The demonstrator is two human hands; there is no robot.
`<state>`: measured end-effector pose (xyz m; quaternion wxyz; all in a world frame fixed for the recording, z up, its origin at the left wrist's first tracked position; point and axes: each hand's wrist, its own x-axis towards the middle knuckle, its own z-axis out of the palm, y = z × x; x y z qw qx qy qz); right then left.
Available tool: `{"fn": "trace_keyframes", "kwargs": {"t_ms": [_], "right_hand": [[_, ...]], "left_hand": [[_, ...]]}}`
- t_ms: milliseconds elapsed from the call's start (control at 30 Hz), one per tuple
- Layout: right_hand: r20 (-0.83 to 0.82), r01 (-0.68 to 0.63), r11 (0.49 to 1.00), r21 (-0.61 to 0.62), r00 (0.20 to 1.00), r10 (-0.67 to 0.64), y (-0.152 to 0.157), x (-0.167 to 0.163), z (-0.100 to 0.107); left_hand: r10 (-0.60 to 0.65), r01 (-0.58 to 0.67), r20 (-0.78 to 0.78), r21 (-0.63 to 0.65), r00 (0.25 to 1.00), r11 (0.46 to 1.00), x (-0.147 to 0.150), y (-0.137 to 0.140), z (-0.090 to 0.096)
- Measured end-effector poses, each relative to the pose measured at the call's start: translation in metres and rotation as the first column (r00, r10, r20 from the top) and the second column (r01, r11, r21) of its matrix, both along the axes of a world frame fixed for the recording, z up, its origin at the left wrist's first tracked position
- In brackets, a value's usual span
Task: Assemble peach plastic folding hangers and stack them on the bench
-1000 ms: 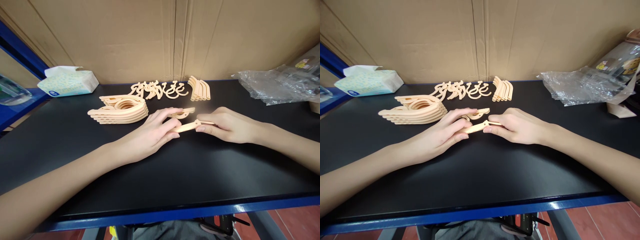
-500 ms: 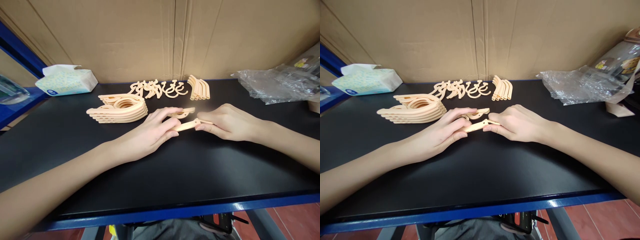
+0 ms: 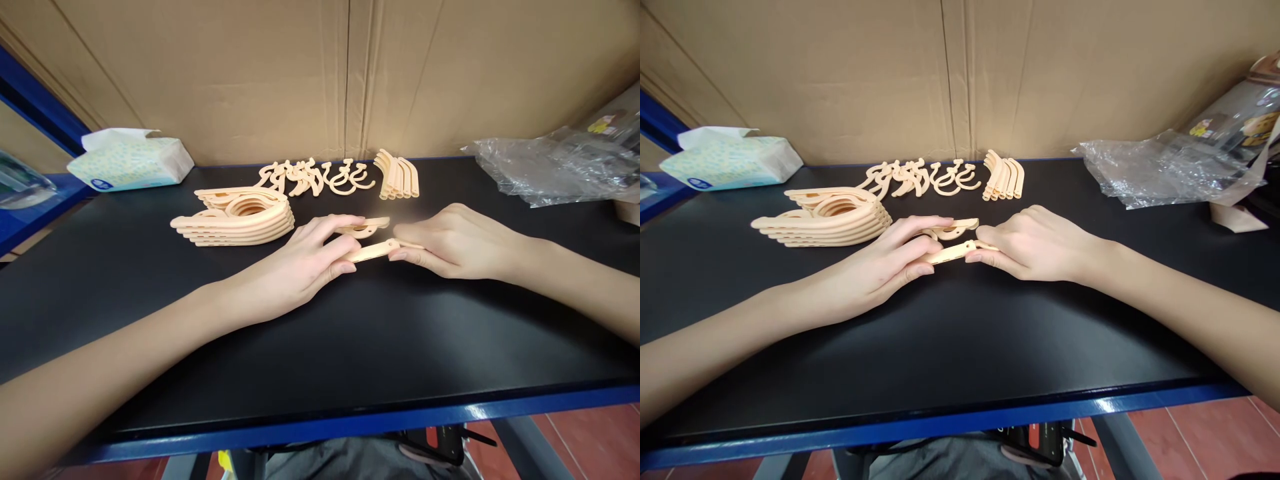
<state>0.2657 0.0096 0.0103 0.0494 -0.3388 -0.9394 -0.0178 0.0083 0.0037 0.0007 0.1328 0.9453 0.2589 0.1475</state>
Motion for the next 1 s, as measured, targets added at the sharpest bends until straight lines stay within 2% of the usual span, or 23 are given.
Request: {"fn": "trace_keyframes", "kwargs": {"t_ms": [167, 500, 633, 833, 1000], "right_hand": [[0.079, 0.015, 0.994, 0.11, 0.997, -0.024, -0.0013, 0.0002, 0.0002], [0.207, -0.043, 0.952, 0.304, 0.978, -0.021, -0.0063, -0.0026, 0.0031], [0.184, -0.074, 0.936, 0.345, 0.983, 0.01, -0.0063, -0.0022, 0.0032], [0.074, -0.09, 0.944, 0.317, 0.995, 0.07, -0.0052, -0.0003, 0.0014], [0.024, -0.114, 0.929, 0.351, 0.993, 0.113, -0.0056, -0.0011, -0.0001]], "left_hand": [[-0.026, 0.026, -0.007, 0.029, 1.0, 0.999, -0.001, 0.0009, -0.0012], [-0.027, 0.028, -0.032, 0.031, 0.999, 0.999, -0.0004, -0.0013, 0.0], [-0.024, 0.025, -0.044, 0.015, 0.999, 1.0, -0.0003, -0.0017, 0.0005], [-0.029, 0.03, -0.05, 0.015, 0.998, 0.999, -0.0012, -0.0012, -0.0002], [-0.029, 0.03, -0.054, 0.021, 0.998, 0.999, -0.0008, -0.0018, 0.0006]]}}
